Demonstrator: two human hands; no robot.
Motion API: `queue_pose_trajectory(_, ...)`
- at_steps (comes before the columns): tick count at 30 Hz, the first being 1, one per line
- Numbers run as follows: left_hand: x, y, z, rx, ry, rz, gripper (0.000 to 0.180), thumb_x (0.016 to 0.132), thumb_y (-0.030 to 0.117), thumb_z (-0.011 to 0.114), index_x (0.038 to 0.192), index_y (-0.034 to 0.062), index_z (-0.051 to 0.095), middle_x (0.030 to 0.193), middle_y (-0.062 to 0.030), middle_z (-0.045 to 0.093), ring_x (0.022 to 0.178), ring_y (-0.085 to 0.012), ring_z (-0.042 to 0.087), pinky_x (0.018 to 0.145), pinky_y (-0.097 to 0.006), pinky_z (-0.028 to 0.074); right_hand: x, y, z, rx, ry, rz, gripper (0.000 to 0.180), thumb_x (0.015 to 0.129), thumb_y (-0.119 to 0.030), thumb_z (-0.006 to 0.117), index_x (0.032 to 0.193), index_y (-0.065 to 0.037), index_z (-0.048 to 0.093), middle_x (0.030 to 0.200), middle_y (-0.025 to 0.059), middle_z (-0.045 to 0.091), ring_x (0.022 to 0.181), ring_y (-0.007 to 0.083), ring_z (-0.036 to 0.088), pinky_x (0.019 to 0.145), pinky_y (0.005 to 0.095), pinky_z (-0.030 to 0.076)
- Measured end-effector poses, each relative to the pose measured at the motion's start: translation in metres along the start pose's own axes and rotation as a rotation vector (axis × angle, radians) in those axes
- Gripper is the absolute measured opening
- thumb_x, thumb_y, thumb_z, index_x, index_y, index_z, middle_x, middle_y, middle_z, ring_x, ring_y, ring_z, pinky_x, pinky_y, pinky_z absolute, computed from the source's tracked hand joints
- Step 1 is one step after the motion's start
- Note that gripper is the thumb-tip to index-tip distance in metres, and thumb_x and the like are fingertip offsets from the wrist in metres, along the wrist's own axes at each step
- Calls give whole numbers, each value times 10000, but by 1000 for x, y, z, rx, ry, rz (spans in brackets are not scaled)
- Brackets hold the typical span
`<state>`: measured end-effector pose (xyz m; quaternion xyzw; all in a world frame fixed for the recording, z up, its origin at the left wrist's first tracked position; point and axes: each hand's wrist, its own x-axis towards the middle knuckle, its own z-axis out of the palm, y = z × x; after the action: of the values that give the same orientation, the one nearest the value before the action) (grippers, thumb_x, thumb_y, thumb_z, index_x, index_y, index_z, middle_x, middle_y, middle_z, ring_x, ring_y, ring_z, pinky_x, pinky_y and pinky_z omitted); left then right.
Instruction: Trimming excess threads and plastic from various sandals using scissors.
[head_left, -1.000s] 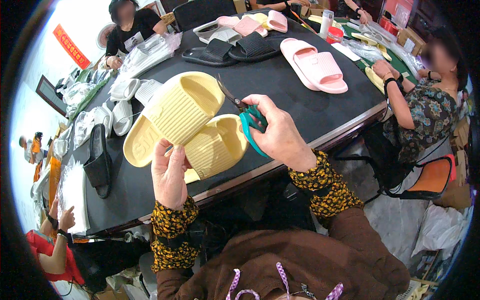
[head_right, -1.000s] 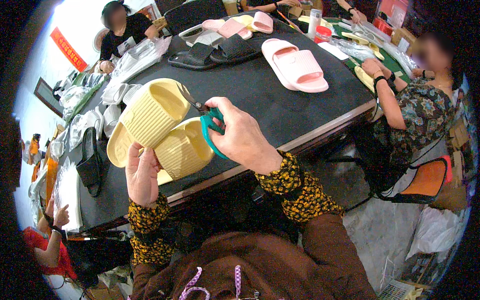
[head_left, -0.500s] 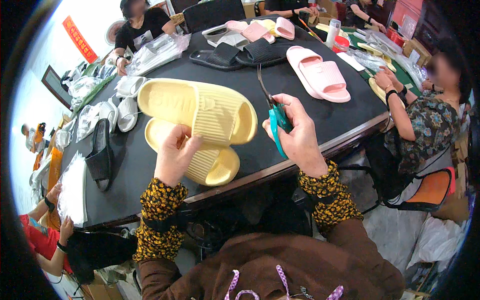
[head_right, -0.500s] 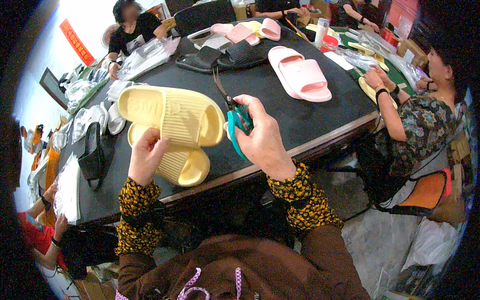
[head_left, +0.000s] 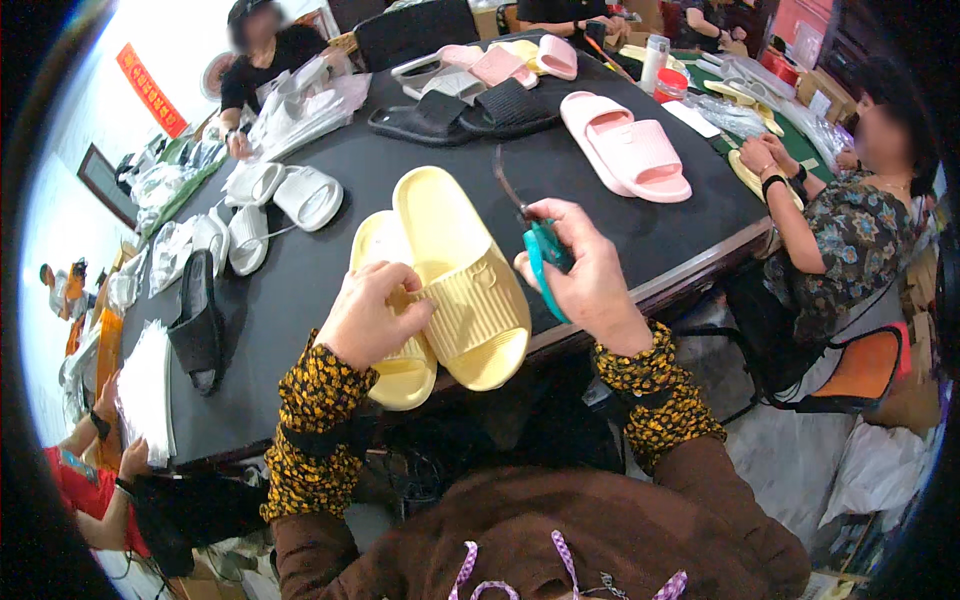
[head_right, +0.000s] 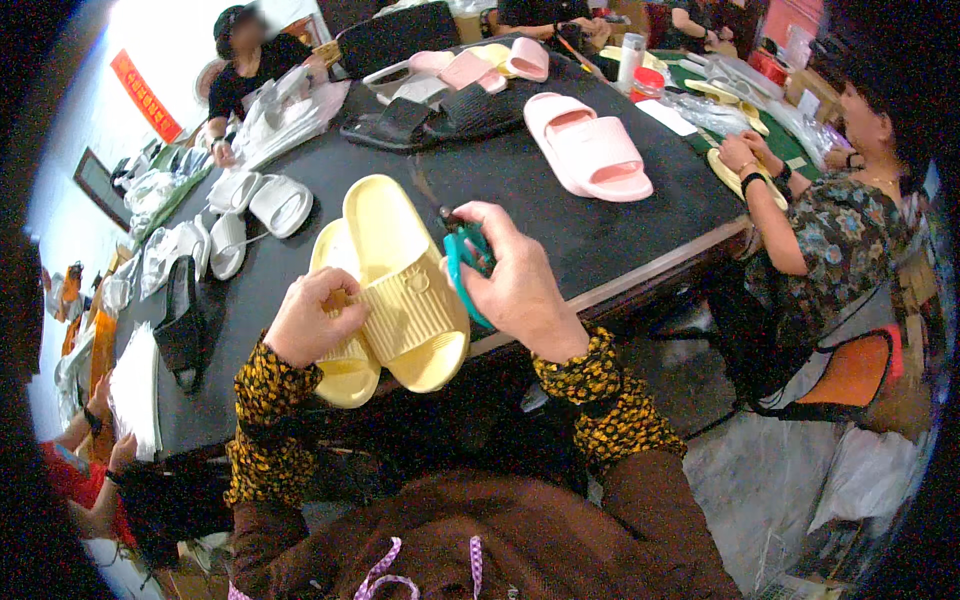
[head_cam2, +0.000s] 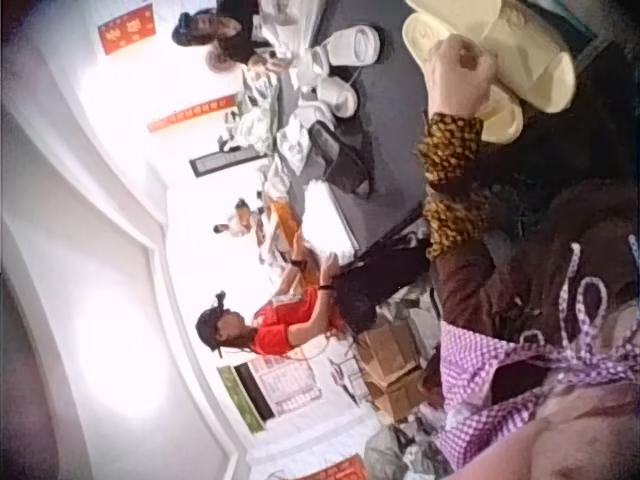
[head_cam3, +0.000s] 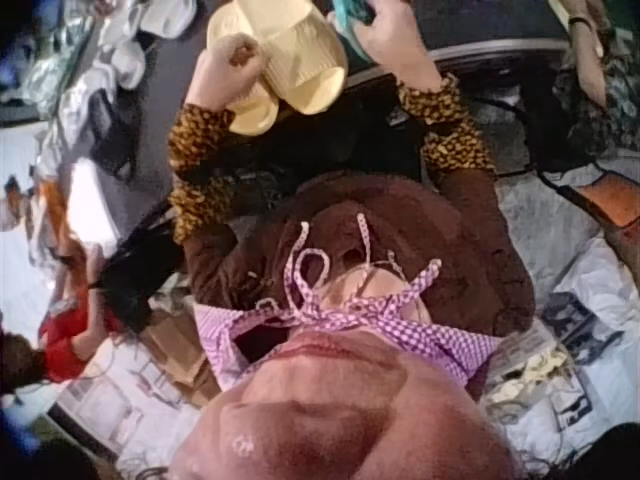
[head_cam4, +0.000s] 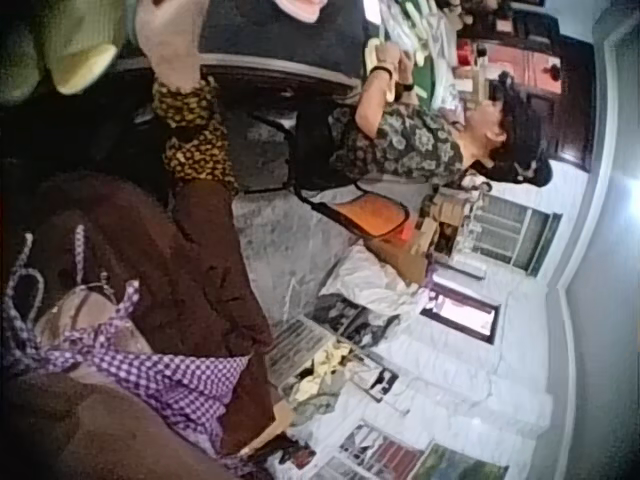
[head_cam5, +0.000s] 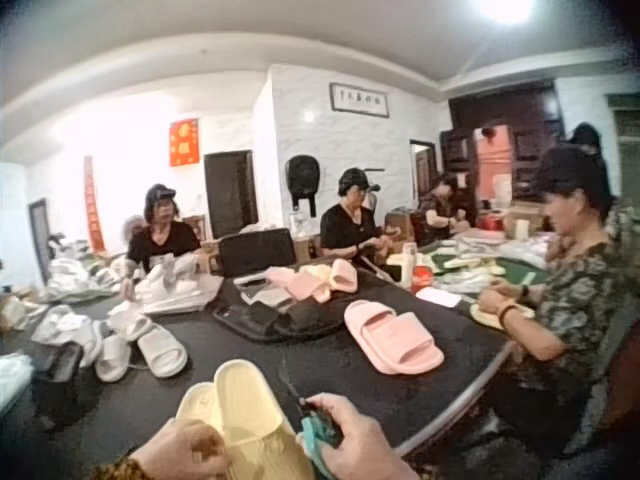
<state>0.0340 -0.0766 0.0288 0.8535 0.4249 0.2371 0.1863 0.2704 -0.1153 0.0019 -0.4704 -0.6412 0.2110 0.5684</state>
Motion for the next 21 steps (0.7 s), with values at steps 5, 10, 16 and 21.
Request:
queue_pose_trajectory(5,-3,-15,12,51,-33,-55,210,683,183,660,769,9,580,742,-153,581,728,-301,570,667,-371,460,1,2,3,-24,-66,-8,355,760,-64,638,1090,-36,510,859,114,596,761,139,584,689,290,482)
queue_pose_trajectory(10,-7,-7,27,4,-79,-1,217,680,184,663,786,13,583,776,-152,579,771,-307,566,699,-382,454,-6,-1,2,6,-154,-1,354,774,-58,609,1106,-41,488,879,154,612,778,217,631,676,311,491)
queue_pose_trajectory(16,-15,5,21,40,-78,-54,197,668,165,655,788,27,582,810,-136,595,814,-323,560,747,-386,441,-10,-14,10,-16,-260,-2,373,774,-68,601,1122,-41,471,879,197,610,793,328,629,677,361,496)
queue_pose_trajectory(21,-22,-10,28,101,23,13,200,679,165,656,791,20,576,801,-144,601,768,-318,572,711,-380,453,-25,-9,13,5,-138,-36,356,786,-100,609,1112,-51,475,884,179,613,784,317,630,658,357,496)
